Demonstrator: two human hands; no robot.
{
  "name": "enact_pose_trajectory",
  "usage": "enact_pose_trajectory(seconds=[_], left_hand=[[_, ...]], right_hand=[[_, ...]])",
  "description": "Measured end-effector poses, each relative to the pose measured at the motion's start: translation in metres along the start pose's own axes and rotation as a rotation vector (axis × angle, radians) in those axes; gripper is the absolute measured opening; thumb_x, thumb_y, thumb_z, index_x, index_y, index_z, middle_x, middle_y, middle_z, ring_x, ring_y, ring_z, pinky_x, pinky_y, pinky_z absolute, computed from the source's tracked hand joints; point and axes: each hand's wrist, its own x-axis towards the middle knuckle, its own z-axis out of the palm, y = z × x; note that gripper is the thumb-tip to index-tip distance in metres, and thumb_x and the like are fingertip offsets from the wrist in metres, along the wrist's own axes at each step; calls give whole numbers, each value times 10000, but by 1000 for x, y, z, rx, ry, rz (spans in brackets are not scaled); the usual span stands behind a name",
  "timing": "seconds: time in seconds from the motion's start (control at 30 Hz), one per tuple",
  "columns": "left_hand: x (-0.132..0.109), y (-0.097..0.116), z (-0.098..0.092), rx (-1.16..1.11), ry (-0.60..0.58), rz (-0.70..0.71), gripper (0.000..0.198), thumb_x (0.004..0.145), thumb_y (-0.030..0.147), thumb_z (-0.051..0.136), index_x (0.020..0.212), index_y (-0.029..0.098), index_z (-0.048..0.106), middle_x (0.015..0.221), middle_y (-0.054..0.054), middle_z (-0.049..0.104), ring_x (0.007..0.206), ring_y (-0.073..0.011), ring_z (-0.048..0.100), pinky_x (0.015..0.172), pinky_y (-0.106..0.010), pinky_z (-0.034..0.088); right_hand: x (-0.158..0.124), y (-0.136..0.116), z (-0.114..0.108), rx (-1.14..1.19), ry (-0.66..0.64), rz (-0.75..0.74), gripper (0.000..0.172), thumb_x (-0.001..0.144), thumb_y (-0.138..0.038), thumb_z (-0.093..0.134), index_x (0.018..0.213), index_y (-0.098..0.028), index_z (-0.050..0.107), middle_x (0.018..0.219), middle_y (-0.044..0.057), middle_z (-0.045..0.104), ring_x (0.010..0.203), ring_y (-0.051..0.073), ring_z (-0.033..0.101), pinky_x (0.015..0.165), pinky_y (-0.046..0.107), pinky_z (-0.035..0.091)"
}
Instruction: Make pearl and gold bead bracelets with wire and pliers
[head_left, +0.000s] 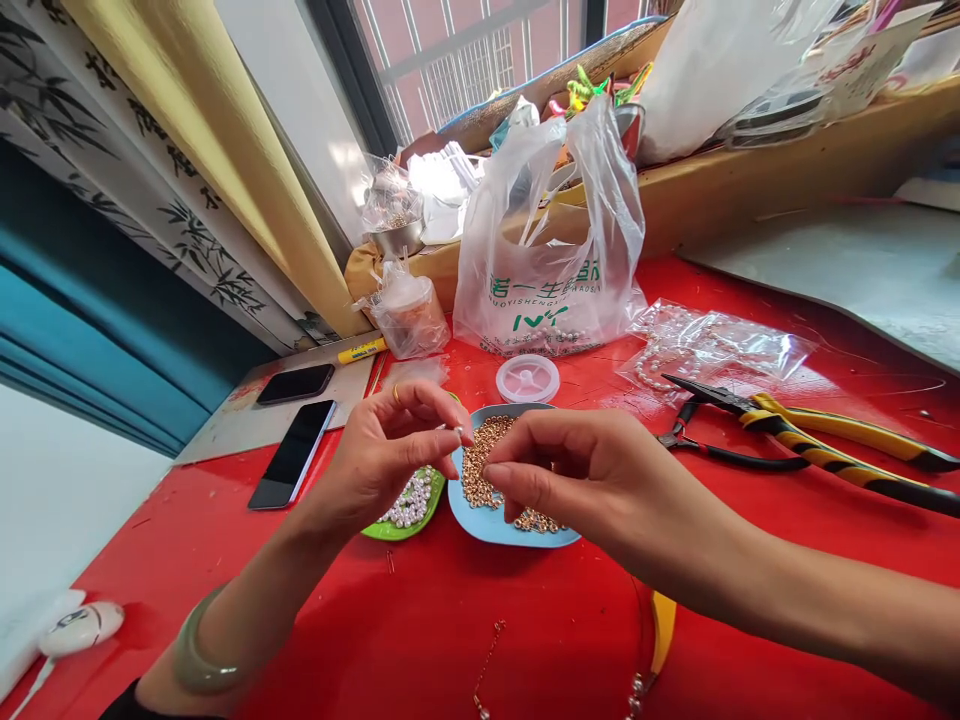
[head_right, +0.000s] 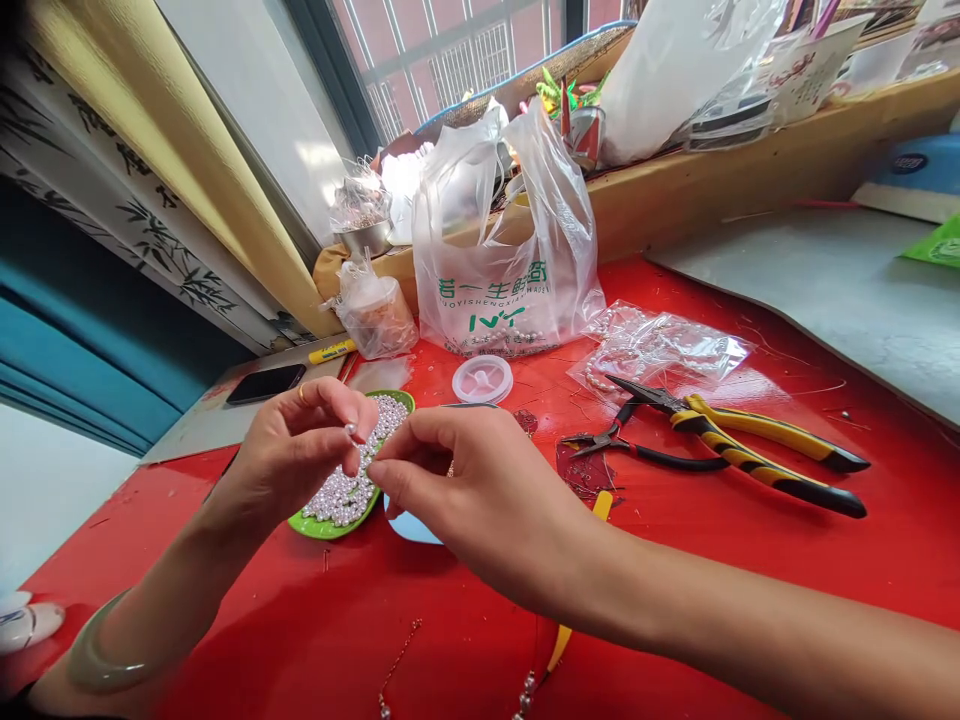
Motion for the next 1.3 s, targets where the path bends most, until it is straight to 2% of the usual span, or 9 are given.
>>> enact_pose_trajectory(seconds=[0.23, 0.37, 0.53, 0.73, 0.93, 1.3], left_hand=[[-2, -5, 6, -158, -106, -92, 68, 649, 159, 724, 653, 185, 661, 633, 24, 620, 454, -55, 522, 420, -138, 491], [-3, -5, 8, -163, -92, -133, 93, 629, 164, 706, 626, 177, 614, 599, 27, 581, 430, -57, 485, 387, -142, 478], [-3, -6, 6, -210, -115, -161, 85, 652, 173, 693, 655, 177, 608, 609, 19, 570, 487, -72, 513, 388, -119, 485], [-2, -10, 5, -318, -166, -191, 64, 706, 175, 708, 709, 196, 647, 622, 32, 599, 466, -55, 530, 383, -97, 499], [-2, -10, 6, -318, -179, -211, 108, 664, 215, 779, 711, 172, 692, 608, 15, 643, 424, -48, 541, 368, -87, 498], [0, -15, 3, -381, -193, -225, 124, 696, 225, 764, 726, 141, 678, 559, 12, 659, 390, -46, 560, 372, -86, 503]], right_hand=[[-3, -8, 3, 78, -27, 58, 141, 783, -192, 476, 655, -163, 526, 573, -27, 487, 522, 92, 421, 459, 225, 310], [-5, -8, 3, 114, -38, 66, 121, 756, -170, 461, 641, -176, 496, 574, -36, 455, 516, 86, 382, 453, 224, 287], [-5, -8, 3, 128, -57, 76, 120, 738, -146, 456, 626, -181, 484, 556, -48, 414, 509, 80, 341, 443, 216, 264], [-4, -7, 4, 105, -38, 74, 131, 748, -160, 467, 620, -179, 487, 549, -50, 427, 502, 78, 354, 437, 216, 264], [-2, -6, 4, 107, -34, 71, 126, 749, -162, 466, 628, -178, 495, 557, -45, 434, 505, 81, 364, 438, 218, 269], [-4, -8, 3, 151, -34, 97, 128, 746, -157, 474, 626, -185, 509, 569, -41, 462, 511, 83, 393, 448, 211, 294]])
